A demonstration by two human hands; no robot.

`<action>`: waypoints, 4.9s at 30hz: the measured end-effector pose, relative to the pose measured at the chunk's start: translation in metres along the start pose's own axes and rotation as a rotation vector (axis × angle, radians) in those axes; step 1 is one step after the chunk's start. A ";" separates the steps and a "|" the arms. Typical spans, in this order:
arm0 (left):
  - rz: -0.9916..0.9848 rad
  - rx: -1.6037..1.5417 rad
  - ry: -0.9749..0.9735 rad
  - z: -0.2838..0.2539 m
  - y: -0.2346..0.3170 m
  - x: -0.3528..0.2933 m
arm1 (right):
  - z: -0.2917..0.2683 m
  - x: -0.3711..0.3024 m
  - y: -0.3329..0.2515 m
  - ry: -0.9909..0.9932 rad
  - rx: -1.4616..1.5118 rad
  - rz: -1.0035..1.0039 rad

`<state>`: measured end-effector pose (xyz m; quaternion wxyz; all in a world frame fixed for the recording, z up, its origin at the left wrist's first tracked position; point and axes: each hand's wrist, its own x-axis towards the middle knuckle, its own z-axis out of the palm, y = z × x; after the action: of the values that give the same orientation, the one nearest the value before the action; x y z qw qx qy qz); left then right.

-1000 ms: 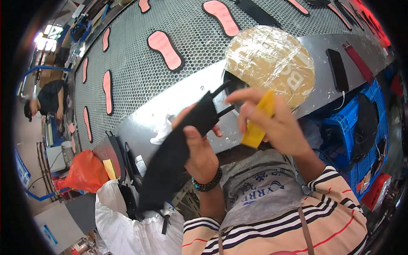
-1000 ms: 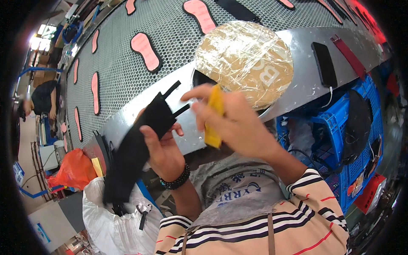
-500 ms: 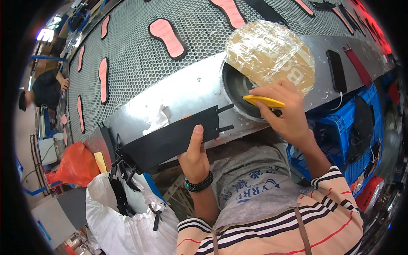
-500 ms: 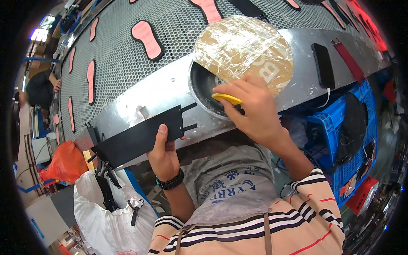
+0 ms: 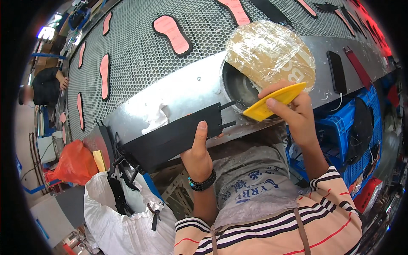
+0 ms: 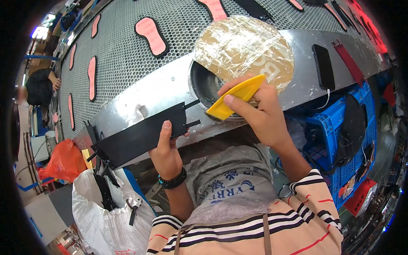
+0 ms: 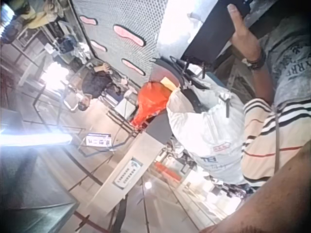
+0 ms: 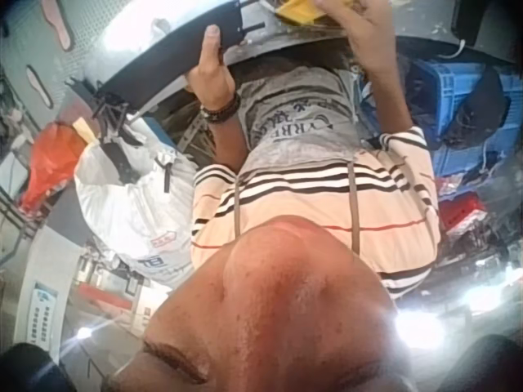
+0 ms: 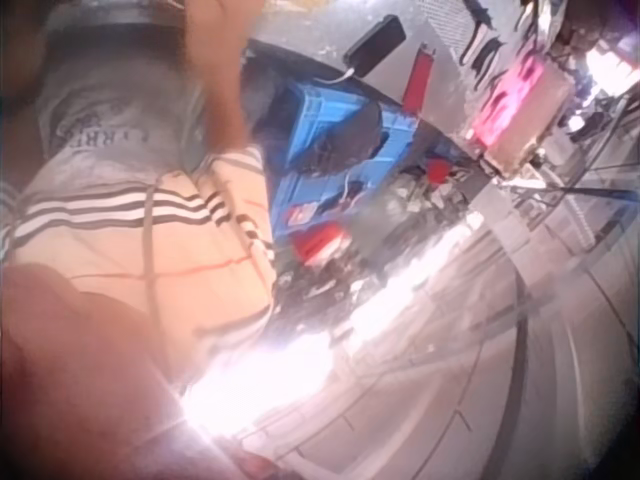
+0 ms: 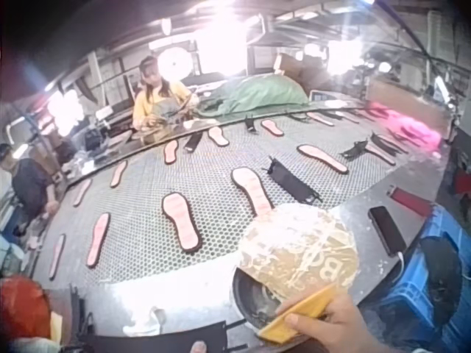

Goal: Applying glue to the edges of shoe upper components using a handheld spreader.

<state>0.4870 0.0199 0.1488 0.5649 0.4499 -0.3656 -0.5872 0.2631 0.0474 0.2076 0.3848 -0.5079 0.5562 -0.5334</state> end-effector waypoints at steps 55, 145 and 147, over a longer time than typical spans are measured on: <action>0.154 0.101 0.186 0.006 0.024 -0.009 | 0.077 0.000 -0.005 0.221 0.018 -0.565; 0.146 0.020 0.132 -0.030 0.065 0.001 | 0.023 -0.004 -0.018 0.015 -0.606 -0.181; 0.136 0.080 0.072 -0.025 0.063 0.004 | 0.020 -0.004 -0.013 0.043 -0.459 -0.130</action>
<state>0.5318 0.0122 0.1997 0.5979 0.4670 -0.3977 -0.5160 0.2847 0.0481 0.2173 0.2121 -0.6052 0.6371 -0.4276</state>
